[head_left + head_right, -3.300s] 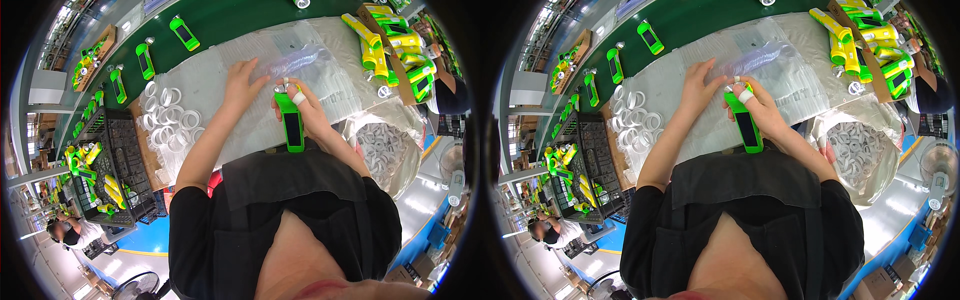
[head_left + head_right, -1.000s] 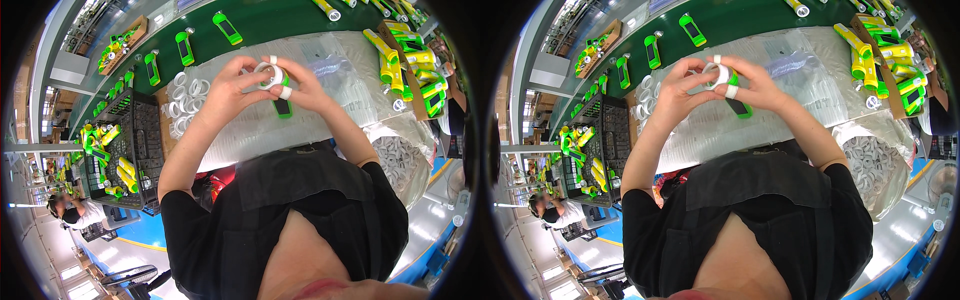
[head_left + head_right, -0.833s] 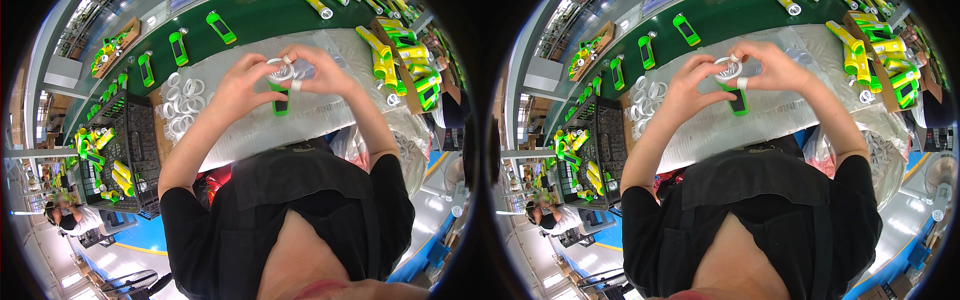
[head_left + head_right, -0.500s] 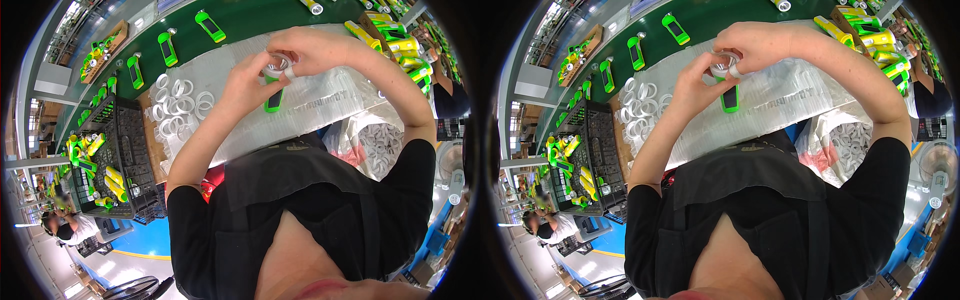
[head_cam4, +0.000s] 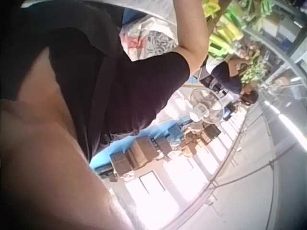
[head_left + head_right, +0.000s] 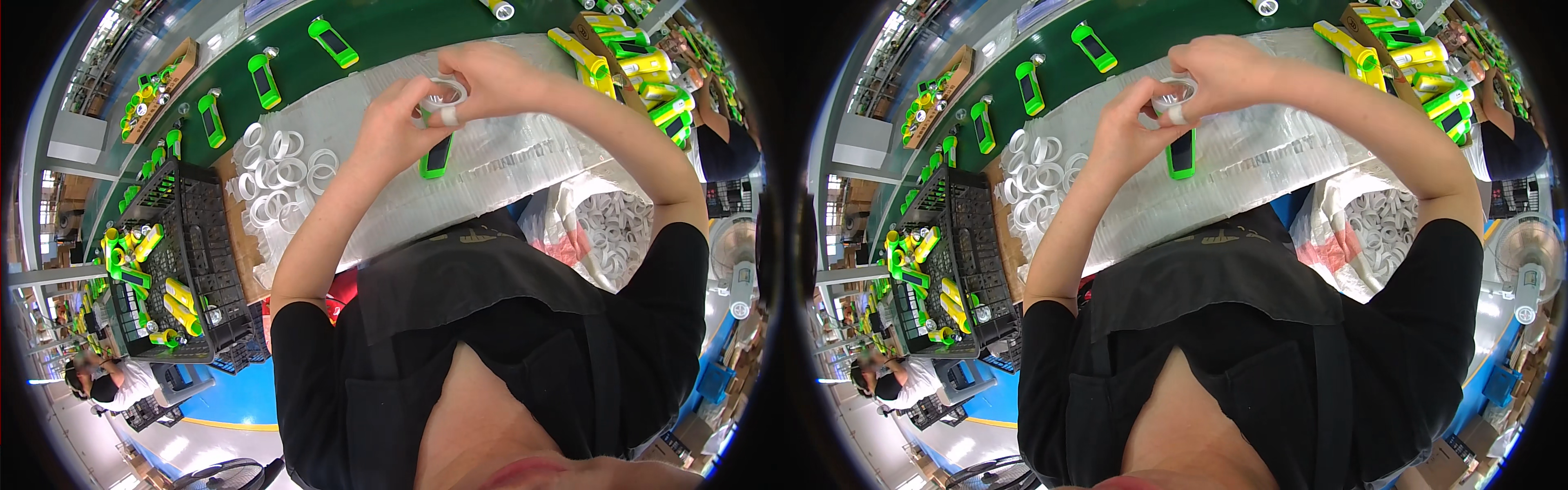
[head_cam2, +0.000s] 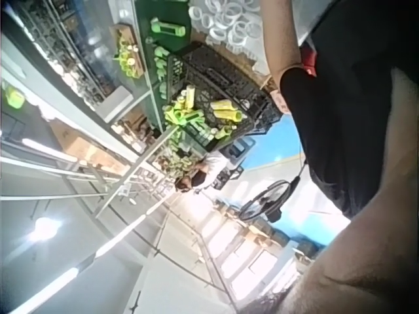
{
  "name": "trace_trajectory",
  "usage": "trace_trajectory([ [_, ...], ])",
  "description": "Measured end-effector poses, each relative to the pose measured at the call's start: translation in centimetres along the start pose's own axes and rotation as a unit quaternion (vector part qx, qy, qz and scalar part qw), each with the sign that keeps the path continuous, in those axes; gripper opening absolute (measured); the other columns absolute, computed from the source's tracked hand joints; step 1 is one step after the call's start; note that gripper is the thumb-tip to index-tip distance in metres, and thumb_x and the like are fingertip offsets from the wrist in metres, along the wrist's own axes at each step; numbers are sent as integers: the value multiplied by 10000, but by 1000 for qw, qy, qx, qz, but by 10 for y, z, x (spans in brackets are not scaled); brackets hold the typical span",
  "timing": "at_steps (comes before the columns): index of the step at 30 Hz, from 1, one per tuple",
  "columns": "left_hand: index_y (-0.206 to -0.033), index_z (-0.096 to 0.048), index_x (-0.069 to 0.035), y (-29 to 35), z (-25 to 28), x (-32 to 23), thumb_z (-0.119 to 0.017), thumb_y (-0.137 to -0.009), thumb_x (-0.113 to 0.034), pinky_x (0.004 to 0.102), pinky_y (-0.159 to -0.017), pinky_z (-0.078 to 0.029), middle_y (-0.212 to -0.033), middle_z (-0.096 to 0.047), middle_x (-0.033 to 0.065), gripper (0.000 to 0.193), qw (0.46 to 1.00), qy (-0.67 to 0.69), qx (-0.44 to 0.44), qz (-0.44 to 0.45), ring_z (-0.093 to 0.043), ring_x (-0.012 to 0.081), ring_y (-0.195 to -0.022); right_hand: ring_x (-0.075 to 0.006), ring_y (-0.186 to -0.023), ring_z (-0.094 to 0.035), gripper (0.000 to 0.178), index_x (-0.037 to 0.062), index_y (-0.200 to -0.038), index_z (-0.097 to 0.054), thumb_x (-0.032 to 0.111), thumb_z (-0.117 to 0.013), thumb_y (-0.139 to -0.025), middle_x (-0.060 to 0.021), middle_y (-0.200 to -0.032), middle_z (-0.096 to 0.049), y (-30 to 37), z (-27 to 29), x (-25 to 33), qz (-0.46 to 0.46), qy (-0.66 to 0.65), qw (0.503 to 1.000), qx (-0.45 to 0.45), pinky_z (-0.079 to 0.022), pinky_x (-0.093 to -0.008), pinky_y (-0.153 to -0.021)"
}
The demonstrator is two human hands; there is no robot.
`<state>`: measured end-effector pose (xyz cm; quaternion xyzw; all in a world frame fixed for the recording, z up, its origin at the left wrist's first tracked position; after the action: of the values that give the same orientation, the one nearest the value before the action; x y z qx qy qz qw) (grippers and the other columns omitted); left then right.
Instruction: Assembling flashlight components by attaching lenses and rings to the bodies on a factory line.
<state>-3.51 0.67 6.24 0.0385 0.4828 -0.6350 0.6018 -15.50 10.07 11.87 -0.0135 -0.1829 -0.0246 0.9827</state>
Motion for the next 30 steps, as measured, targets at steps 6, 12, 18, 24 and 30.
trace_trajectory([
  [6, -955, -619, -89, 1, 0, -1, -852, -687, -154, 317, -659, -530, -910, -682, 56, 360, 1000, 14, -9, -4, -655, 210, -786, -269, -793, -586, 405, 12, -940, -553, 331, -742, -777, -116, -905, -599, 0, -2, -21, 34, -20, 999, -24, -464, -380, -678],
  [12, -960, -621, -63, 2, 0, 2, -860, -681, -120, 301, -695, -532, -942, -692, 54, 372, 1000, -18, -5, -22, -656, 181, -805, -297, -970, -624, 594, -17, -1069, -597, 473, -728, -759, -187, -1157, -606, -3, -6, -5, -173, 60, 983, 13, -504, -388, -777],
  [18, -958, -620, -62, -1, -2, 4, -857, -683, -117, 295, -691, -528, -933, -689, 51, 367, 1000, -2, 1, -1, -647, 173, -793, -297, -842, -636, 574, -23, -930, -639, 519, -719, -756, -156, -939, -645, 2, -2, -15, 21, -26, 999, -19, -499, -373, -708],
  [24, -949, -616, -63, 0, -2, -1, -854, -692, -124, 291, -659, -515, -896, -677, 42, 356, 1000, -19, -16, -16, -640, 168, -770, -220, -723, -591, 498, 0, -875, -577, 456, -744, -762, -103, -815, -610, 5, -2, -28, 97, -77, 968, -219, -453, -360, -616],
  [30, -940, -610, -69, -2, -1, 3, -858, -684, -129, 293, -666, -506, -898, -686, 42, 361, 1000, -10, 15, 18, -640, 181, -792, -254, -797, -618, 532, 6, -880, -594, 474, -780, -706, -112, -819, -612, 3, 3, -10, -127, 55, 990, -17, -484, -364, -659],
])
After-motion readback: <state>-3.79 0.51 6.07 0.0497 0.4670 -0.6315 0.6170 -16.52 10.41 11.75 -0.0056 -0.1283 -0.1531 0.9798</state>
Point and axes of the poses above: each hand's wrist, its own y-axis away from the middle knuckle, its own z-axis out of the back of the hand, x = y × z, the point moved 3 cm from there along -y, towards the middle knuckle
